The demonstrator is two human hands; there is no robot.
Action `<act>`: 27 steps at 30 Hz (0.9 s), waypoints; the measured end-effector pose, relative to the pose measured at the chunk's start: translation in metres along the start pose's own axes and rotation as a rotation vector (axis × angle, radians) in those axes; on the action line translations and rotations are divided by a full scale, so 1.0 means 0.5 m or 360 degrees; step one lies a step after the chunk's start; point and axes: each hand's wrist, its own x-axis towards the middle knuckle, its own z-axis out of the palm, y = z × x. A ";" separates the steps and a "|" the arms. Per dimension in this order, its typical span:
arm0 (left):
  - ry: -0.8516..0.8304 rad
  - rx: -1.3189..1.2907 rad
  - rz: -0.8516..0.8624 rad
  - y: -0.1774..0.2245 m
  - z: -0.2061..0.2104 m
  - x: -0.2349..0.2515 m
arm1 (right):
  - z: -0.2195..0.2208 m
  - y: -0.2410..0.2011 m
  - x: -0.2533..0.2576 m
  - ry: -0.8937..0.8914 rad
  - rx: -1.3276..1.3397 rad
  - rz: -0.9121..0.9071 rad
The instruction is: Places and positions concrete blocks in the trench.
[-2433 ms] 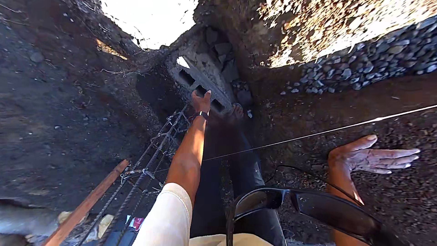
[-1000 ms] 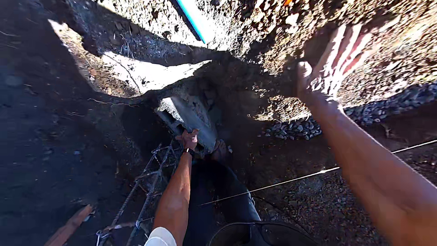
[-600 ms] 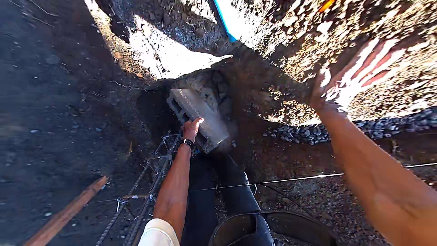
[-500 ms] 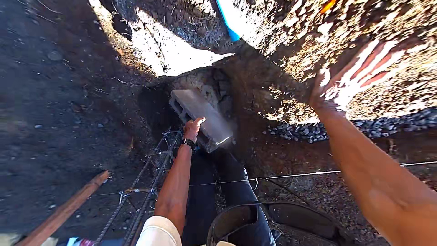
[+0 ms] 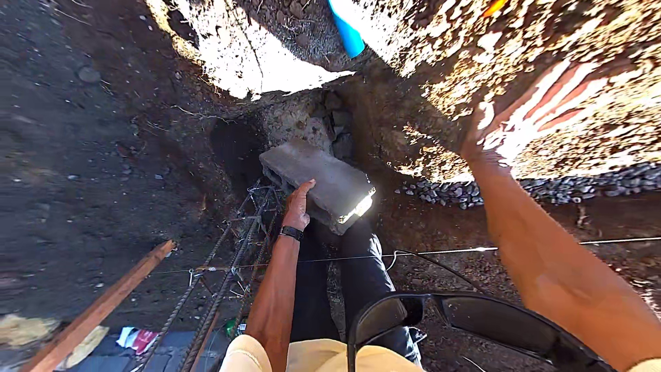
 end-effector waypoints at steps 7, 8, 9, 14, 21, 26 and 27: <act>-0.0109 -0.0512 -0.0083 0.037 0.014 -0.082 | 0.002 -0.002 0.001 0.0080 0.0003 -0.0050; -0.0122 -0.0581 -0.0099 0.042 0.014 -0.091 | 0.006 0.006 -0.001 0.0036 -0.0016 -0.0041; -0.0132 -0.0652 -0.0113 0.045 0.016 -0.100 | 0.019 0.024 -0.007 -0.0028 -0.0014 -0.0034; -0.0138 -0.0961 -0.0134 0.035 0.035 -0.135 | 0.044 0.019 -0.034 -0.0546 -0.0119 0.0207; -0.0102 -0.1245 -0.0260 -0.003 0.083 -0.125 | 0.060 0.020 -0.022 -0.0527 -0.0073 0.0266; 0.0025 -0.1388 -0.0428 -0.039 0.088 -0.100 | 0.063 0.018 -0.022 -0.0447 -0.0117 0.0203; 0.0043 -0.1389 -0.0436 -0.048 0.088 -0.096 | 0.057 0.015 -0.024 -0.0457 -0.0122 0.0198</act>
